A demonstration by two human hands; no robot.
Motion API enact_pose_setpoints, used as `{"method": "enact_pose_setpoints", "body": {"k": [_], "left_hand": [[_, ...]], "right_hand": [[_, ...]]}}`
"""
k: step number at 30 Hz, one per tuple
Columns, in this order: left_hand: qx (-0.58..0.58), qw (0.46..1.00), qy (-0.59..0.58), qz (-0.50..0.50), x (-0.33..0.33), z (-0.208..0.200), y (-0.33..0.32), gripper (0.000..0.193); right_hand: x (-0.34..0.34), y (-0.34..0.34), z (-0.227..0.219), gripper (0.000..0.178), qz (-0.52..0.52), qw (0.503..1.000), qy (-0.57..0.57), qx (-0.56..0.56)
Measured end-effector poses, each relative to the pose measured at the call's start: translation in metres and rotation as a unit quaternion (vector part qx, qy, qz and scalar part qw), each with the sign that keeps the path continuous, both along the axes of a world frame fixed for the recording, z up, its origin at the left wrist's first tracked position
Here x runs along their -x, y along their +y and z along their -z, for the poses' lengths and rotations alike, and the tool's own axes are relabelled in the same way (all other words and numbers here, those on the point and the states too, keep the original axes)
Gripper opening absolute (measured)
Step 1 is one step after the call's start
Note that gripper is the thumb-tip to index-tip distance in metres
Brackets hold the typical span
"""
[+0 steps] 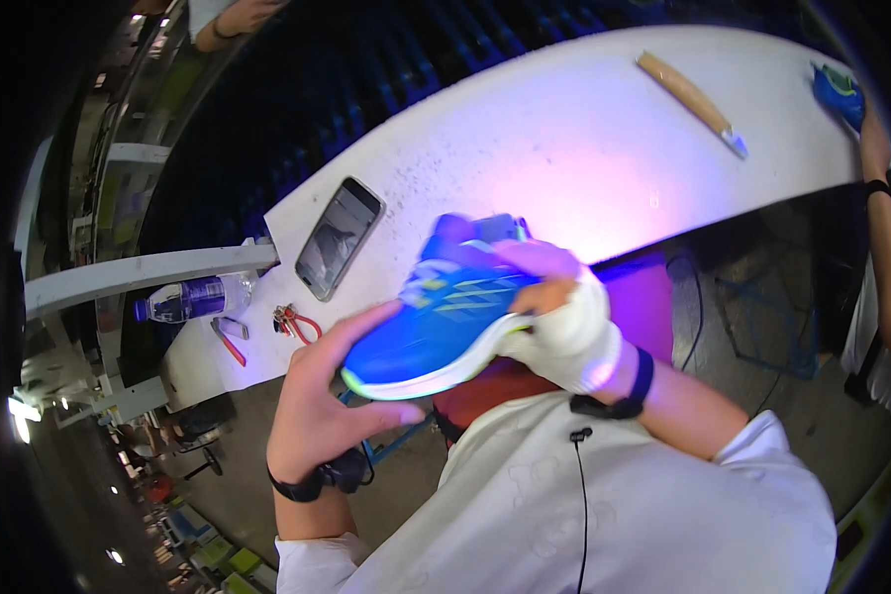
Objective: Assembling shoe components by checking fit and applying soles to uppers on a production line.
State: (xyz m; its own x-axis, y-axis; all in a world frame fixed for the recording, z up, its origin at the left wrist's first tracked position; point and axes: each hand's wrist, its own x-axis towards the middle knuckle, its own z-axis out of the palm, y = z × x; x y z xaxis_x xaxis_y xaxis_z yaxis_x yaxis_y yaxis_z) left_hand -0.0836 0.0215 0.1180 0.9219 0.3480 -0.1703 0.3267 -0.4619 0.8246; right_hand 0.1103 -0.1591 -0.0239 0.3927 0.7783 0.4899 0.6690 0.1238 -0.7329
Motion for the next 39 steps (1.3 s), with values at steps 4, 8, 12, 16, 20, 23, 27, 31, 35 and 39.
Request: {"method": "enact_pose_setpoints", "body": {"k": [4,8,12,16,20,23,27,31,35,39], "left_hand": [[-0.171,0.967,-0.188,0.036,-0.040,0.029,-0.047,0.063],[-0.137,0.954,-0.268,-0.009,-0.059,0.094,-0.093,0.057],[-0.085,0.946,-0.308,-0.057,-0.063,0.118,-0.092,0.055],[-0.027,0.941,-0.330,-0.075,-0.075,0.109,-0.095,0.041],[-0.026,0.936,-0.328,-0.121,-0.080,0.095,-0.110,0.044],[-0.050,0.913,-0.395,-0.089,-0.088,0.101,-0.109,0.044],[-0.017,0.925,-0.372,-0.074,-0.098,0.105,-0.100,0.045],[-0.041,0.933,-0.347,-0.083,-0.102,0.104,-0.100,0.047],[-0.119,0.954,-0.266,-0.066,-0.104,0.111,-0.096,0.045],[0.057,0.980,-0.185,-0.045,-0.094,0.124,-0.051,0.046]], "right_hand": [[-0.029,-0.026,-0.045,0.078,0.021,0.986,0.073,-0.151],[-0.063,-0.043,-0.080,0.083,-0.151,0.980,0.081,-0.098],[-0.050,-0.057,-0.094,0.078,-0.089,0.996,0.013,-0.012],[-0.049,-0.057,-0.096,0.066,-0.078,0.997,0.005,-0.005],[-0.049,-0.055,-0.104,0.069,-0.069,0.996,0.041,0.033],[-0.053,-0.057,-0.092,0.066,-0.068,0.995,0.072,0.006],[-0.056,-0.061,-0.083,0.055,-0.088,0.989,0.120,-0.024],[-0.054,-0.060,-0.076,0.039,-0.070,0.977,0.184,-0.086],[-0.078,-0.076,-0.071,0.038,-0.029,0.982,0.179,-0.047],[-0.117,-0.113,-0.062,0.051,0.131,0.977,0.117,0.121]]}}
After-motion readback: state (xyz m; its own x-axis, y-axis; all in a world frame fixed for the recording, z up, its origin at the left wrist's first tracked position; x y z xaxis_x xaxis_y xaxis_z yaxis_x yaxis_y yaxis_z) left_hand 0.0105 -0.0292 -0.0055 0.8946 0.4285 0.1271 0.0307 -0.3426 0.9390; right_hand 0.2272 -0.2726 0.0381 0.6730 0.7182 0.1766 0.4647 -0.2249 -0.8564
